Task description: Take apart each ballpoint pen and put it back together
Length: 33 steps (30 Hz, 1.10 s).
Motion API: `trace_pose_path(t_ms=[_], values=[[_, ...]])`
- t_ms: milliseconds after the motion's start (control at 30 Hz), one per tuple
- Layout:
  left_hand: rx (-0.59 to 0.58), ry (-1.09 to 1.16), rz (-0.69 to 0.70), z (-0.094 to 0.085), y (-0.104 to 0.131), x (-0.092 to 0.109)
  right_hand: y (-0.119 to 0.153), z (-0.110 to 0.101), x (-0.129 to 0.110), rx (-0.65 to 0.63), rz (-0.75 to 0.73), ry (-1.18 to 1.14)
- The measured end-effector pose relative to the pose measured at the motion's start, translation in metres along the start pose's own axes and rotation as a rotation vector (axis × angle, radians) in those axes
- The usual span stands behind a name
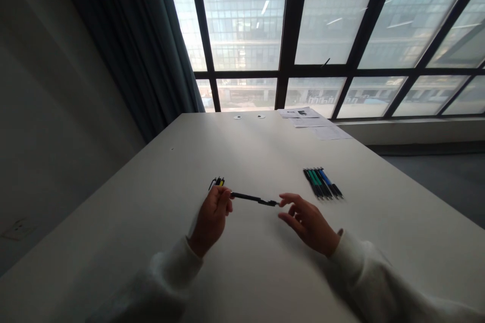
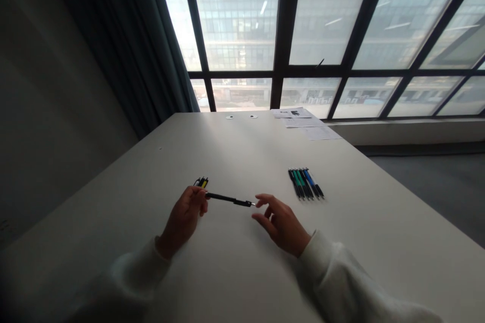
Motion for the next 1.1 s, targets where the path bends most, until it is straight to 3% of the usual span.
trace_pose_path(t_ms=[133, 267, 367, 500, 633, 867, 1100], values=[[0.020, 0.210, 0.028, 0.004, -0.018, 0.058, -0.029, -0.042, -0.045, 0.276, -0.040, -0.210], [0.050, 0.403, 0.063, -0.003, -0.032, 0.108, -0.055, -0.073, -0.083, 0.381, -0.037, -0.461], [0.080, 0.381, 0.094, -0.014, -0.032, 0.129, -0.061, -0.083, -0.095, 0.384, 0.002, -0.561], [0.126, 0.281, 0.094, -0.027, -0.026, 0.137, -0.055, -0.087, -0.096, 0.338, -0.009, -0.573], [0.166, 0.253, 0.088, -0.033, -0.021, 0.141, -0.049, -0.095, -0.098, 0.416, -0.058, -0.556], [0.237, 0.324, 0.118, -0.034, -0.018, 0.147, -0.048, -0.103, -0.105, 0.496, -0.124, -0.524], [0.203, 0.396, 0.156, -0.031, -0.017, 0.147, -0.047, -0.104, -0.102, 0.493, -0.096, -0.518]])
Point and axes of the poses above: each hand's wrist, its own y-axis away from the middle knuckle, its own z-axis out of the palm, x = y × z, the point moved 6 cm from there along -y, towards the middle knuckle, and after that the axes turned 8 degrees about x, right-handed, at the moved point
